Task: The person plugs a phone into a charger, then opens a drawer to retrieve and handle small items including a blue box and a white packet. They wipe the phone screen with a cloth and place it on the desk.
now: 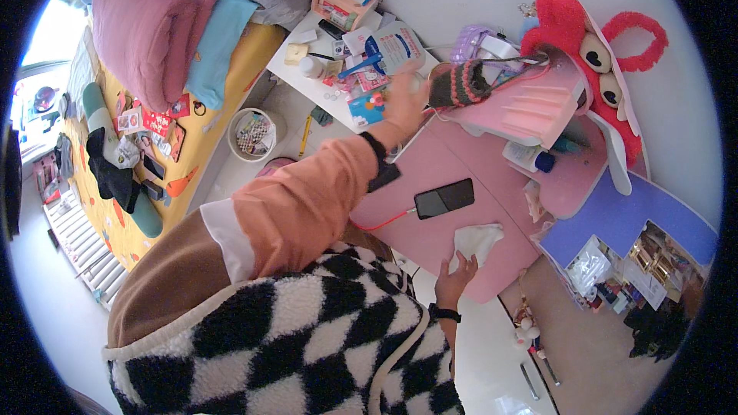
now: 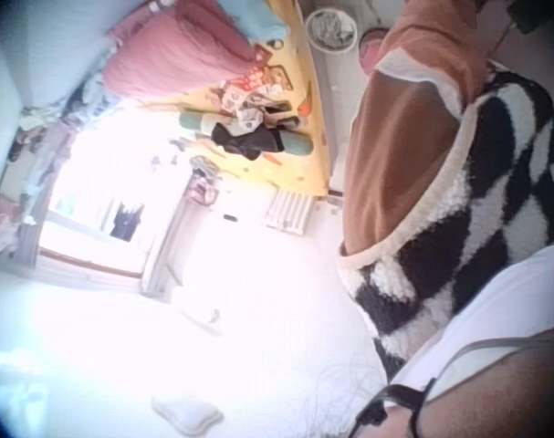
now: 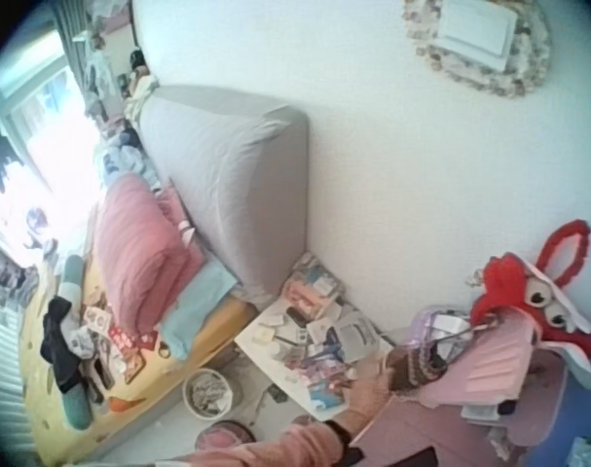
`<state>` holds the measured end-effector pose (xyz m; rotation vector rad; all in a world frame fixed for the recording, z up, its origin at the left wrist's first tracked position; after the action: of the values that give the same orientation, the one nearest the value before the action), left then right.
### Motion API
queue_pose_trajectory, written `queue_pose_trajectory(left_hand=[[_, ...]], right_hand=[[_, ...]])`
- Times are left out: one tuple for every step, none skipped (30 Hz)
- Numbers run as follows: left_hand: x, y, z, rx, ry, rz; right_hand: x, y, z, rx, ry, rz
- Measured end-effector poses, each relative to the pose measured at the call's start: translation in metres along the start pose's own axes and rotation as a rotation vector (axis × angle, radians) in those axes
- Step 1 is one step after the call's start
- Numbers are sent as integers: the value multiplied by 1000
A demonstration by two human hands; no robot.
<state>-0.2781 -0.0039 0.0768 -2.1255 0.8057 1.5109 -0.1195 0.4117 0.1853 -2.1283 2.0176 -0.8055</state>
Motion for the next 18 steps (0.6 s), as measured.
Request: queue_pose_trajectory(left_hand=[[36, -6, -13, -81, 27, -113], [75, -6, -23, -145, 146, -272], [120, -3, -33, -114, 146, -542], [159, -8, -45, -160, 180, -605], [194, -11, -53, -234, 248, -691], [229, -8, -61, -256, 194, -779], [257, -6, -66, -250, 223, -815], [283, -3, -69, -256, 12, -935], [304, 5, -76, -164, -47, -1054], [313, 8, -82, -148, -32, -1014], [317, 15, -83, -131, -90, -1014], [316, 17, -85, -112, -138, -1042], [311, 20, -86, -97, -209, -1049], [304, 22, -87, -82, -270, -1048], [295, 25, -86, -138, -420, -1096], [286, 24, -85, -178, -490, -1138], [278, 23, -84, -221, -563, -1154], [270, 23, -86, -266, -638, -1167]], right_hand=[[0, 0, 1, -1, 33, 24], [1, -1, 2, 3, 33, 27], [0, -3, 3, 9, 31, 30], [0, -5, 4, 22, 41, 33], [-2, -7, 7, 42, 37, 47], [-5, -11, 9, 69, 44, 63], [-8, -14, 11, 81, 56, 82], [-10, -17, 15, 84, 69, 87], [-12, -23, 18, 73, 85, 97], [-15, -27, 22, 78, 122, 144], [-16, -30, 24, 67, 100, 107], [-17, -34, 26, 73, 101, 108], [-19, -38, 28, 88, 132, 142], [-19, -41, 28, 87, 95, 116], [-19, -42, 28, 92, 91, 119], [-19, -41, 29, 92, 117, 116], [-18, -40, 29, 93, 86, 119], [-17, -38, 29, 93, 81, 122]])
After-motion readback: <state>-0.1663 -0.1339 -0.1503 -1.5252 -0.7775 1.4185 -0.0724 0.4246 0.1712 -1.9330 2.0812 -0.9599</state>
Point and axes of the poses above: each hand's wrist, its own y-axis towards the middle knuckle, its own z-axis out of the palm, x = y × z, the point moved 3 cm from there along y, towards the middle knuckle, and after that the axes turned 4 degrees about y, right-handed, at the moved point
